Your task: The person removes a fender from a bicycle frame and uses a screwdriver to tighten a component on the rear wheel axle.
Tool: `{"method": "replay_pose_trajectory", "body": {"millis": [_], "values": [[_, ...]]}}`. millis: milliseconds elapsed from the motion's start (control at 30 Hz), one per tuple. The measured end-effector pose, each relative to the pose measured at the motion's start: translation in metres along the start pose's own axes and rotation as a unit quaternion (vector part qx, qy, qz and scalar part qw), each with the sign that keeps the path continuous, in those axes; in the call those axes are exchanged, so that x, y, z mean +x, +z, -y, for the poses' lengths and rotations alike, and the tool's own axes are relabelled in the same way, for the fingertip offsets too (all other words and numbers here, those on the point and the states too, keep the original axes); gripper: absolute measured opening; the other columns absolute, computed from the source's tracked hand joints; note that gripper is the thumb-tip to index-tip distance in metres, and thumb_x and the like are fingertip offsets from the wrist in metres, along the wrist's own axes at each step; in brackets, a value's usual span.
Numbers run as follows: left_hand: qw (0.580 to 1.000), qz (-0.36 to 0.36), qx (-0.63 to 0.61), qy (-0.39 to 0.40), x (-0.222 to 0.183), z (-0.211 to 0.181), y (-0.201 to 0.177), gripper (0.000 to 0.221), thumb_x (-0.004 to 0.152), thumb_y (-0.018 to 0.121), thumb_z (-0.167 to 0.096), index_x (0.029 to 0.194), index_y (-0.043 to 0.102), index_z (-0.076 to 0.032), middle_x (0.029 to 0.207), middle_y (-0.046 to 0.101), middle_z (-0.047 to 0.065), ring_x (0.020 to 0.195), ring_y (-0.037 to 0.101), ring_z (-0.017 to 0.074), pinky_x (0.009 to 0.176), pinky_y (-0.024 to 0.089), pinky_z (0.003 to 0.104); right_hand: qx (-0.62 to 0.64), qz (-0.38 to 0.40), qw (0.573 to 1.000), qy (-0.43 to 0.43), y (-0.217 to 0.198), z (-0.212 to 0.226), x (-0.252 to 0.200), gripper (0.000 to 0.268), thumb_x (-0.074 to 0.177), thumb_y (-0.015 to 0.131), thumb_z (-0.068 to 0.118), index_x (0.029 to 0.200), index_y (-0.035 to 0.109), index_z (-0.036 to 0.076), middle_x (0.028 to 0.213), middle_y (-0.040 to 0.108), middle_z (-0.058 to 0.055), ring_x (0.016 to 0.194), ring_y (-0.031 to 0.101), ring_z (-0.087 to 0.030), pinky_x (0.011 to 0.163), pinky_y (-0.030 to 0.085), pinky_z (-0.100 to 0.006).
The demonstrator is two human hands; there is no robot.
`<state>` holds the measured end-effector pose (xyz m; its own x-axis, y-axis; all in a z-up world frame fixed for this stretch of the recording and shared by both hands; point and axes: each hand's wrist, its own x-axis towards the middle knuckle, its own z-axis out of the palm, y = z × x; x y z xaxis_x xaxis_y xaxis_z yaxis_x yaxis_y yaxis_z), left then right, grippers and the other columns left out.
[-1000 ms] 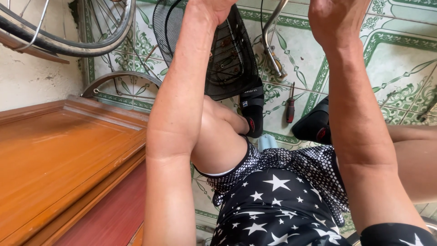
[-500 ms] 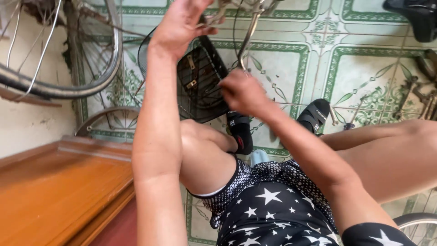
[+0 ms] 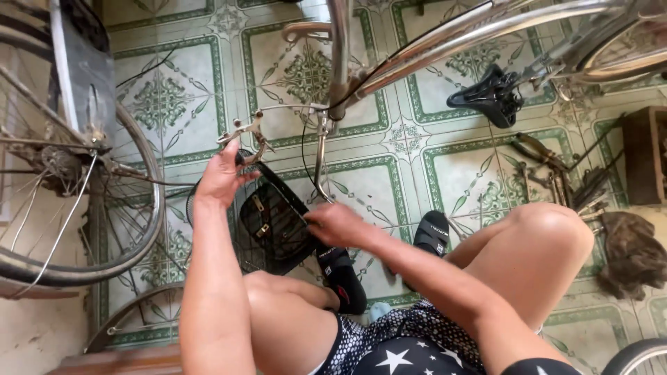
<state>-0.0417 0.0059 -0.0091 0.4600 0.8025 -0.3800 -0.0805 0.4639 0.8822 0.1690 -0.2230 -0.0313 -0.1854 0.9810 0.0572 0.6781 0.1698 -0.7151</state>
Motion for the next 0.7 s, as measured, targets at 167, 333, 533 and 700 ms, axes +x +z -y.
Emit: {"method": "replay_pose_trajectory", "body": {"millis": [167, 333, 533, 700], "values": [[0.995, -0.095, 0.043, -0.010, 0.017, 0.024, 0.003, 0.049, 0.091, 0.063, -0.052, 0.125, 0.062, -0.017, 0.100, 0.069, -0.003, 0.077, 0.068, 0.0156, 0.057, 0.056, 0.035, 0.036, -0.018, 0.993, 0.112, -0.077, -0.057, -0.025, 0.033, 0.087, 0.070, 0.013, 0.120, 0.072, 0.012, 0.108, 0.075, -0.010, 0.089, 0.078, -0.022, 0.078, 0.064, -0.035], [0.983, -0.162, 0.085, 0.014, 0.035, 0.018, 0.014, 0.055, 0.092, 0.065, -0.059, 0.112, 0.070, -0.008, 0.080, 0.067, -0.002, 0.059, 0.063, 0.0113, 0.043, 0.048, 0.029, -0.178, -0.035, 0.961, 0.209, -0.188, -0.064, -0.082, 0.031, 0.098, 0.070, 0.024, 0.125, 0.074, 0.011, 0.108, 0.077, -0.015, 0.094, 0.074, -0.029, 0.086, 0.059, -0.042], [0.968, -0.180, 0.169, 0.054, 0.029, -0.010, 0.043, 0.056, 0.095, 0.065, -0.059, 0.106, 0.071, -0.005, 0.073, 0.063, -0.002, 0.056, 0.057, 0.0090, 0.041, 0.041, 0.026, -0.365, 0.031, 0.889, 0.276, -0.261, -0.016, -0.141, 0.042, 0.105, 0.063, 0.038, 0.138, 0.071, 0.013, 0.103, 0.080, -0.010, 0.088, 0.075, -0.026, 0.085, 0.061, -0.038], [0.962, -0.074, 0.230, 0.129, 0.005, -0.039, 0.066, 0.053, 0.099, 0.071, -0.052, 0.113, 0.071, 0.000, 0.080, 0.058, 0.000, 0.062, 0.050, 0.0096, 0.051, 0.042, 0.029, -0.404, 0.082, 0.849, 0.331, -0.291, 0.001, -0.150, 0.043, 0.103, 0.060, 0.038, 0.141, 0.068, 0.019, 0.105, 0.079, -0.010, 0.079, 0.076, -0.024, 0.074, 0.062, -0.037]]}}
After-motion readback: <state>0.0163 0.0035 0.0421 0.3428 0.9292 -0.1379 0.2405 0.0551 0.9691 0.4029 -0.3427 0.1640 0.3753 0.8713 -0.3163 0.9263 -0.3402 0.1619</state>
